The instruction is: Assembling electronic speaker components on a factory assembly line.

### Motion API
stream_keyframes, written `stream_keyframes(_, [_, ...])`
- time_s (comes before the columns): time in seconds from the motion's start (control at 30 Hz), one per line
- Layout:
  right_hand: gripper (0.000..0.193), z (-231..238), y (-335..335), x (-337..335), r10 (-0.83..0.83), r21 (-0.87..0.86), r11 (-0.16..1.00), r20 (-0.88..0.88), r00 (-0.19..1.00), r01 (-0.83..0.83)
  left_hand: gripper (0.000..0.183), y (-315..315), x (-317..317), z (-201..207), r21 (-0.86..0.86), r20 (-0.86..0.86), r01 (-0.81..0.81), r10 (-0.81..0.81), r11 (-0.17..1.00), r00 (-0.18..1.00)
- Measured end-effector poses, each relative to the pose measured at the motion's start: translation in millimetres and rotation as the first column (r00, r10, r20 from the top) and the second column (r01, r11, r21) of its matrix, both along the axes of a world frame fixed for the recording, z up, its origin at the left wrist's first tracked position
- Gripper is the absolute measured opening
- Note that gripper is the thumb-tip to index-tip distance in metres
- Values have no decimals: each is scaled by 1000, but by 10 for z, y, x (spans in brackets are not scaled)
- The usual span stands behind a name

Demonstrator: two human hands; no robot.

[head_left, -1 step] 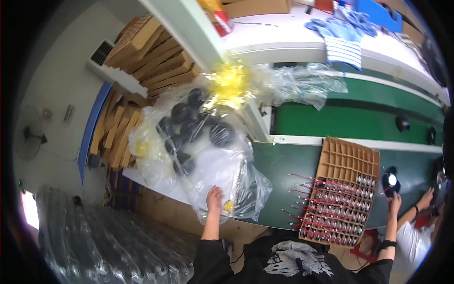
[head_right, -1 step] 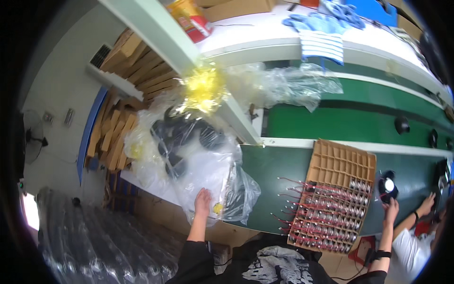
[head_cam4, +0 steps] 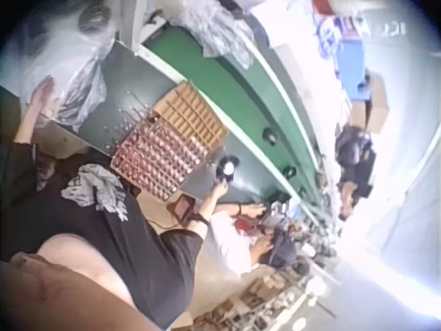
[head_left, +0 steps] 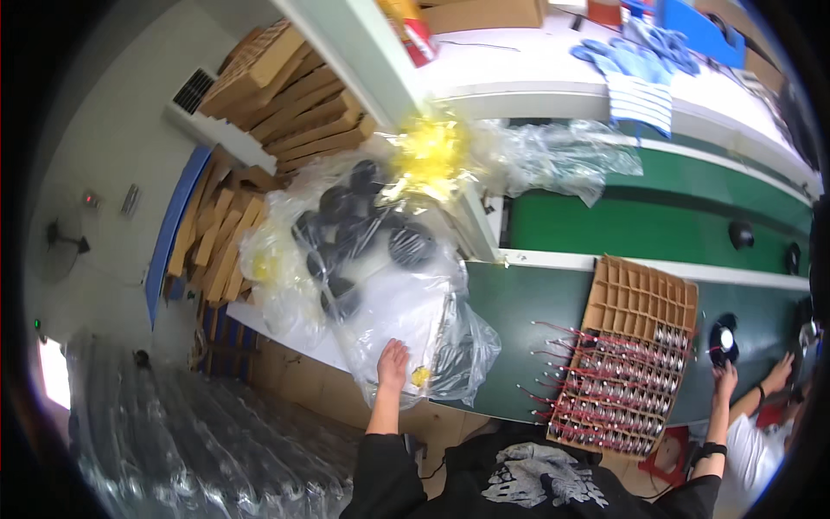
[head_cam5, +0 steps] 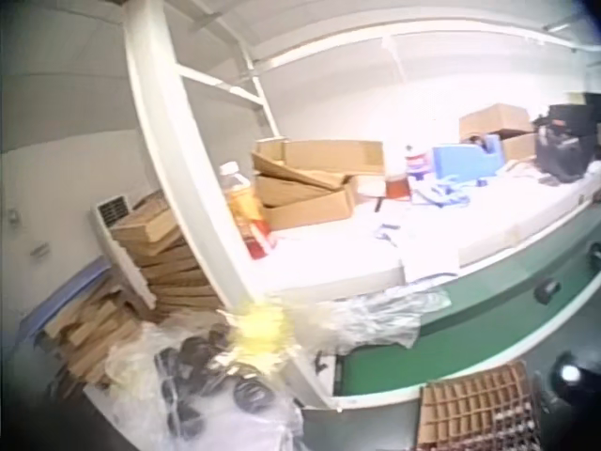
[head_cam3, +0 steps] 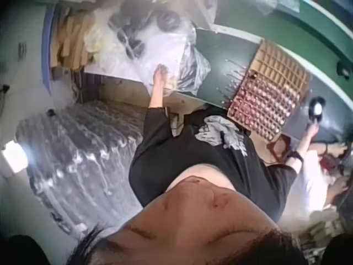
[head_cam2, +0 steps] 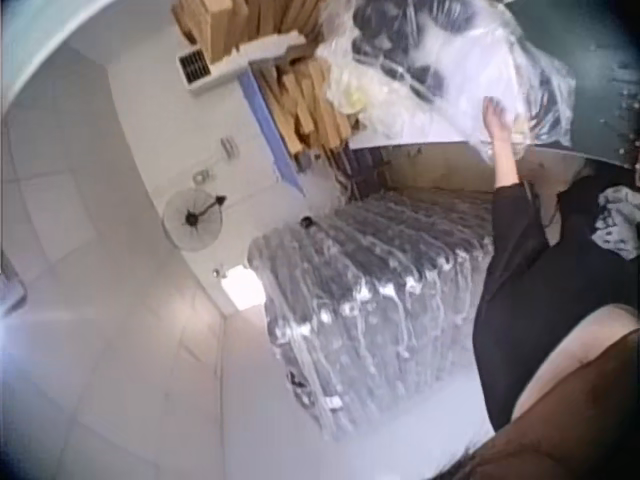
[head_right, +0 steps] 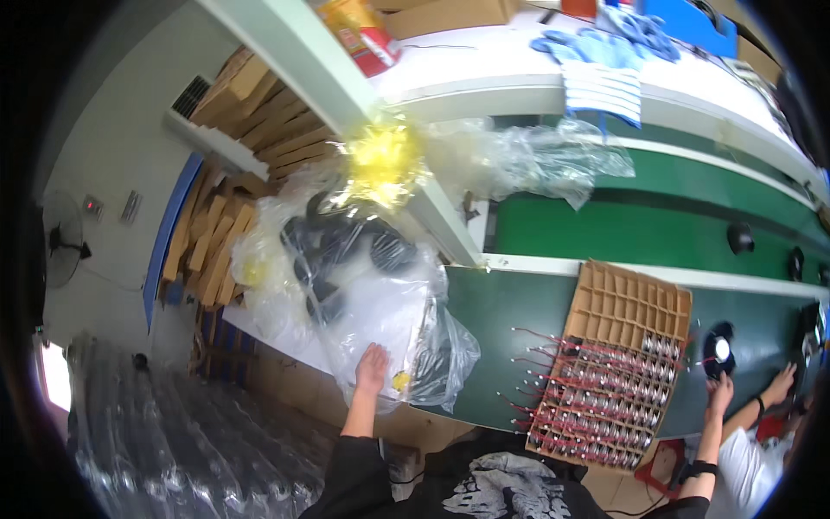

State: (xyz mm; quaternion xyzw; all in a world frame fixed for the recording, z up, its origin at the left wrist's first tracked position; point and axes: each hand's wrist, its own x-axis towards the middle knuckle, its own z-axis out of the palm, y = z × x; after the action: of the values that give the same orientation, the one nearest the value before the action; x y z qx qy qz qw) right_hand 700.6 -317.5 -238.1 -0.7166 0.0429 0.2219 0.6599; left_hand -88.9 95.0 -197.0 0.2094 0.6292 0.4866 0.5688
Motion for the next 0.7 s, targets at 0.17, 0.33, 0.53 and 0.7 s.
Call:
stream_keyframes(0.17, [25,-772,-734,923,-77,-55,996,-172,982,68,43,356,66,-206,-14,114,40,-39,999,993])
stream_keyframes(0.33, [45,-982,-844,1209,-282,177,929,-228,932,324,50,829,479,-268,241,-732,454,-146,858,665])
stream_keyframes(0.53, [69,-475,-1023,215,-323,-128,946,-326,888,297,56,1615,1038,248,160,-986,807,49,569,161])
stream_keyframes(0.7, [29,390,-553,-792,63,-65,995,-158,985,-74,57,2045,815,-12,-7,-988,748,113,663,-108])
